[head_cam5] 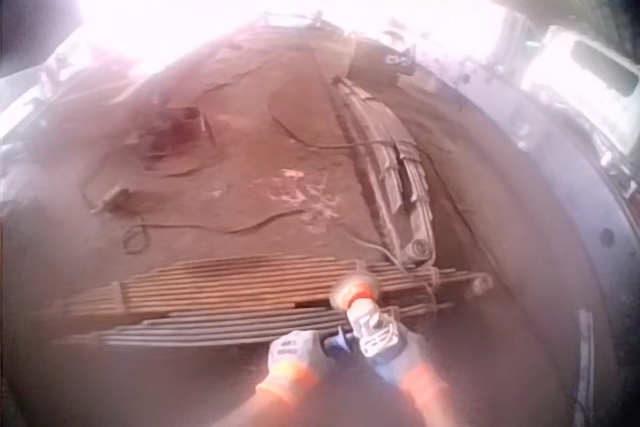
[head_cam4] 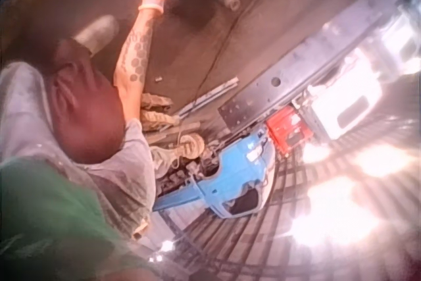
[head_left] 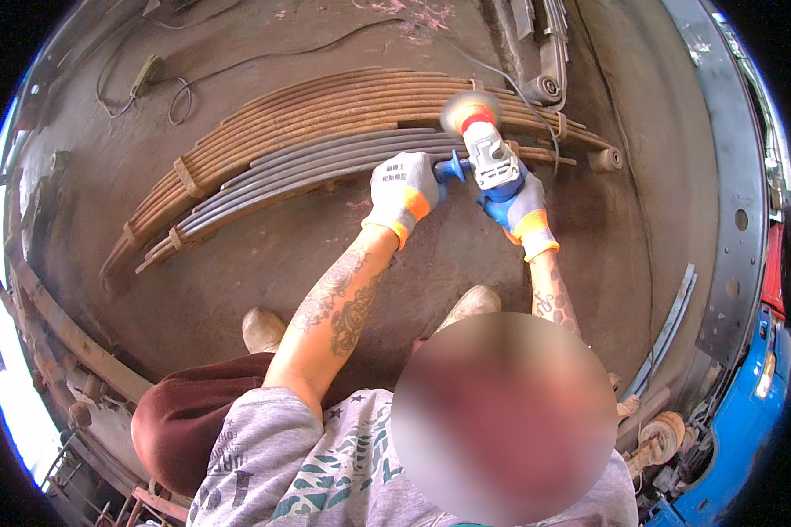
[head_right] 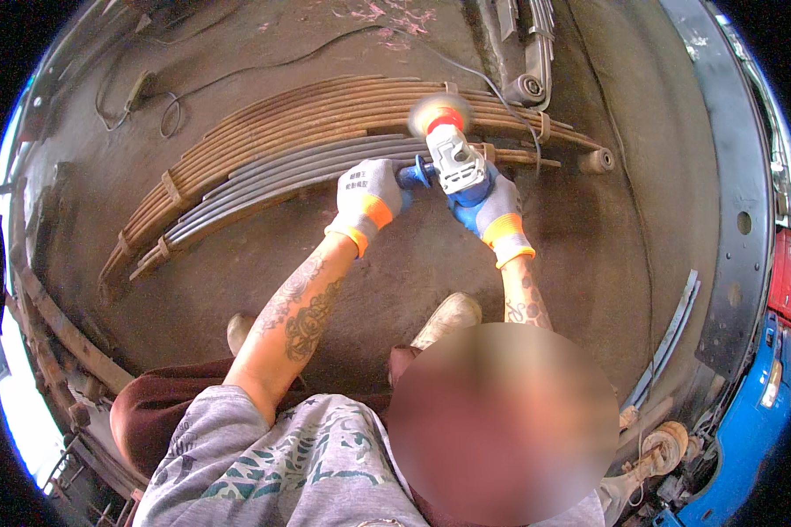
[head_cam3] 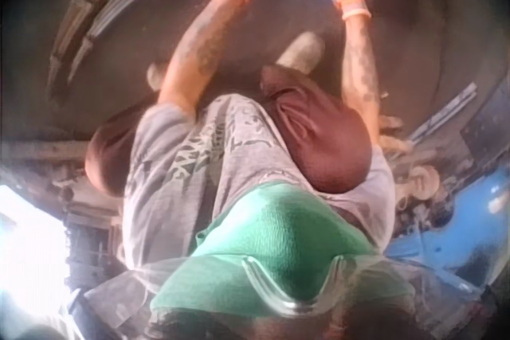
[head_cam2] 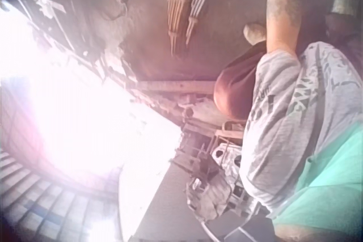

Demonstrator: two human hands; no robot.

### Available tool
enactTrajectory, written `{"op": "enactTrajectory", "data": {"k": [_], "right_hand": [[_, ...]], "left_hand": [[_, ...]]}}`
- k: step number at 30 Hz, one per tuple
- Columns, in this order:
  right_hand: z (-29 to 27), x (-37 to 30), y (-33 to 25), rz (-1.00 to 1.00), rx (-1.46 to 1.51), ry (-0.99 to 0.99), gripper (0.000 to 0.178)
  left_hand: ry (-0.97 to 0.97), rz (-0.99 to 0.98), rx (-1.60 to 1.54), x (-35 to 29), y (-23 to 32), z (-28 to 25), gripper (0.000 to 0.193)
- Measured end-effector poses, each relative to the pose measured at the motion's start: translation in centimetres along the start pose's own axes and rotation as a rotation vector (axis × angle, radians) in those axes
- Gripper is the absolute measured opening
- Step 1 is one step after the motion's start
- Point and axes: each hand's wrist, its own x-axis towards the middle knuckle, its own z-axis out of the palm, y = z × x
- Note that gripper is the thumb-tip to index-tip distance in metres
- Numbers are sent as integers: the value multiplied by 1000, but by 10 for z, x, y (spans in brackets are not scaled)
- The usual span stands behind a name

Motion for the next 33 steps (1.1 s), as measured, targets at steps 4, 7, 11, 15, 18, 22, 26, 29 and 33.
{"op": "enactTrajectory", "data": {"k": [4,7,11,15,18,22,26,29,33], "right_hand": [[3,2,6,-40,45,22,64],[-1,3,-2,-44,28,-2,65],[0,9,9,-183,-60,26,62],[7,19,28,-192,143,29,55],[11,27,41,-27,511,0,54],[9,19,41,28,477,-26,79],[0,2,33,-52,36,20,80],[-5,9,40,-33,-14,22,68],[0,7,35,-78,25,74,58]], "left_hand": [[-81,-64,-1,0,8,-7,22],[-30,-52,-32,-1,10,-7,22],[9,-17,-73,-2,10,-8,23],[-33,-42,-74,-3,15,-15,23],[-38,-41,-69,-1,14,-9,23],[-70,-32,-49,-2,14,-6,22],[-25,58,-62,-1,18,-5,21],[-12,29,-36,7,15,9,22],[-61,-3,-87,6,14,10,25]]}}
